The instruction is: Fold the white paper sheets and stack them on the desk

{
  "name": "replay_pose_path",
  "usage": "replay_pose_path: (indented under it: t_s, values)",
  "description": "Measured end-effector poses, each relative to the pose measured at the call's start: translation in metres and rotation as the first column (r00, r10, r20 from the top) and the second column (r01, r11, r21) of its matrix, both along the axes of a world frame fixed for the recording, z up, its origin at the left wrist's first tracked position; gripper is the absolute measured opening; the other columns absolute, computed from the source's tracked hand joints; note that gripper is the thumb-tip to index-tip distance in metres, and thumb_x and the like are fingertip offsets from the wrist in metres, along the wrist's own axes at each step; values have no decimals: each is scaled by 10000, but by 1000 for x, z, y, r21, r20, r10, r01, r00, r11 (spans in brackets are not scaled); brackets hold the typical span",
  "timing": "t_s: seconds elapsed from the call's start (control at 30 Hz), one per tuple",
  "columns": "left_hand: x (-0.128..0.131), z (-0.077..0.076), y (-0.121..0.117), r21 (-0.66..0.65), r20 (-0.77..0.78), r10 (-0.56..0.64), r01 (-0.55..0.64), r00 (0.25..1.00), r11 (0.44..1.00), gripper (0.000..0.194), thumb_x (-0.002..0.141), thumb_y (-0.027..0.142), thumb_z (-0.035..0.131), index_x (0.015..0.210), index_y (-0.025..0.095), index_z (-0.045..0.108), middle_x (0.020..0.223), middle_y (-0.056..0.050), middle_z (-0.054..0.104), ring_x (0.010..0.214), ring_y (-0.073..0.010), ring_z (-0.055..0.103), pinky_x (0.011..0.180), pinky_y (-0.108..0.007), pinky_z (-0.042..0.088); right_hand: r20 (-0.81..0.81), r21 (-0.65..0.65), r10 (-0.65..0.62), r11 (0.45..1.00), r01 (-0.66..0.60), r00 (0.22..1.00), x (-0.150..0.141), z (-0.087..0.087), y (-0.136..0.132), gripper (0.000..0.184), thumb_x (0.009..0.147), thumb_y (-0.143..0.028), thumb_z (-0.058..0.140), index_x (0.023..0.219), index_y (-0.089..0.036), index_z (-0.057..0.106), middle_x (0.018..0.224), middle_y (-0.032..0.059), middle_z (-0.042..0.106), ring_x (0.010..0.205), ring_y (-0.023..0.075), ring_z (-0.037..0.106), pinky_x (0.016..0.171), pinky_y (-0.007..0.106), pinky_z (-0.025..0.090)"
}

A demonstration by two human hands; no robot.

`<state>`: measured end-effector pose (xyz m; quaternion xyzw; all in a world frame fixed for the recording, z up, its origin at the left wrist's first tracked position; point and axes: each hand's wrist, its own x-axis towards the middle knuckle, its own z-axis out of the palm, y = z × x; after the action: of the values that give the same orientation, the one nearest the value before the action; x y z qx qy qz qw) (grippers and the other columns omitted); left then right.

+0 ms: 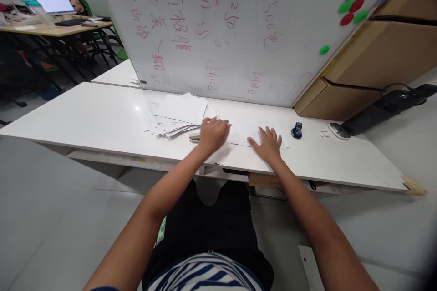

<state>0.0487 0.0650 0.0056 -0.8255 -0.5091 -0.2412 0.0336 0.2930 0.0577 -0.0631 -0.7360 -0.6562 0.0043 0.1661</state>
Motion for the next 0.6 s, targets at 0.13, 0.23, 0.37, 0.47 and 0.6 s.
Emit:
replay_pose_path:
  t_s: [0.13,0.23,0.37,0.47,0.6]
  values:
    - [56,-23,-23,-285,13,-4,7,1000,958,633,926,550,334,1434,174,355,1455,-169,433,1349,-337,373,1056,-466,327,-89,-8,-196,981,196,977,2,-2,3,775,901,-648,200,1484,-144,273,1541,210,256,1442,368,138,1097,639,73]
    - [80,-48,-25,-383,-67,153,-167,986,908,813,885,607,356,1502,97,216,1525,-231,283,1433,-411,163,1124,-570,185,-119,-50,-256,966,252,959,4,-4,4,791,905,-626,202,1500,-106,210,1518,251,279,1426,387,186,1089,646,88]
    - [85,-65,-22,-307,-56,132,-143,990,941,824,896,629,292,1519,101,185,1541,-205,265,1454,-364,115,1173,-525,111,-80,-42,-210,977,207,974,5,-6,6,780,911,-590,225,1501,-79,195,1507,256,301,1423,375,210,1112,609,70]
    - [84,-66,-23,-294,-45,59,-70,997,953,856,890,664,265,1519,88,188,1544,-203,257,1457,-344,121,1187,-503,79,-84,-38,-188,982,186,979,5,-8,7,748,922,-566,201,1504,-96,188,1509,229,315,1425,355,217,1119,595,62]
    - [91,-62,-27,-257,-18,-8,3,1000,966,812,913,637,233,1528,111,158,1564,-151,230,1469,-310,84,1172,-563,24,-51,-92,-204,976,199,978,2,-5,7,697,939,-533,166,1509,-131,169,1531,187,295,1435,325,199,1122,590,71]
